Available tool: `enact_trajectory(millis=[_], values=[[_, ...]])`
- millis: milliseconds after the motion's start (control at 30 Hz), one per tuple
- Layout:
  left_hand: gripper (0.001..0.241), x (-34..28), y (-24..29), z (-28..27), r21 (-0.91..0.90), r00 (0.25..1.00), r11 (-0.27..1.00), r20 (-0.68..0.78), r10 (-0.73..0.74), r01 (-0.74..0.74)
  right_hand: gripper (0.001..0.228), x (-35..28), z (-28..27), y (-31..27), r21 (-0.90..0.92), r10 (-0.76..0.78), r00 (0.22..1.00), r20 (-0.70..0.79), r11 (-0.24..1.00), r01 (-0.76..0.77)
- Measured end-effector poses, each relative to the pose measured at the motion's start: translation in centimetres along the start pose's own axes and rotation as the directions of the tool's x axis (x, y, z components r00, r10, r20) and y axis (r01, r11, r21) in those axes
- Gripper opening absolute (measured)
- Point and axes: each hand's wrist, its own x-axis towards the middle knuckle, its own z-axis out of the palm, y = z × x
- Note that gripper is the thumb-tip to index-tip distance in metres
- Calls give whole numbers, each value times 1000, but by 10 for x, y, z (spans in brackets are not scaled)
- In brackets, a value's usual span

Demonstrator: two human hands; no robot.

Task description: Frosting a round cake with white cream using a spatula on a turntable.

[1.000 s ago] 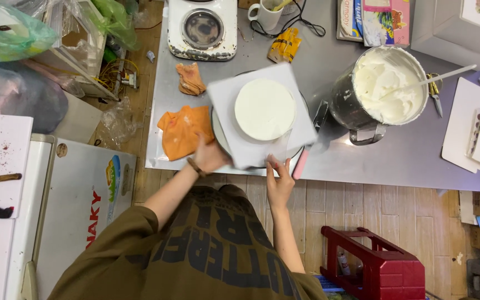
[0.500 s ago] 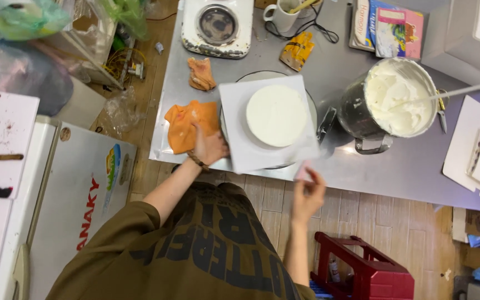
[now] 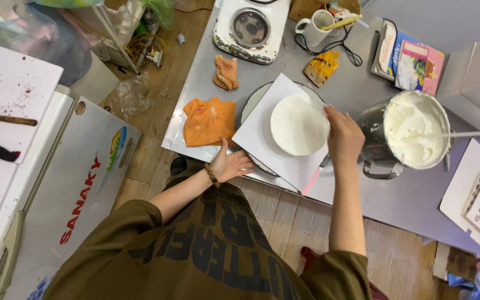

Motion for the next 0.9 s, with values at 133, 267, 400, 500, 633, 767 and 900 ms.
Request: enact_trajectory(millis=[133,267,400,500,633,767,900], values=[[140,-10,-3,9,23,1000,1000,19,6,-6,33,14,27,-5,-71,-147,988,53,986,150],[137,-14,-2,12,-17,999,999,7,-33,34,31,3,39,-9,-118,-170,977,128,976,185],[139,-16,4,13,13,999,999,41,-32,31,33,-23,19,-28,-134,-230,949,214,956,262],[142,-14,14,3,54,999,998,34,-19,17,36,-31,-3,-38,-106,-256,933,255,951,290],[137,-11,27,-14,50,998,998,-35,48,-46,29,-10,-8,-27,-41,-206,952,226,974,221],[131,-13,44,-19,121,976,972,-55,211,-203,31,18,26,-10,-102,-213,966,147,968,229],[126,-23,60,-9,131,957,957,-92,273,-260,28,14,46,-2,-116,-266,943,199,949,292]])
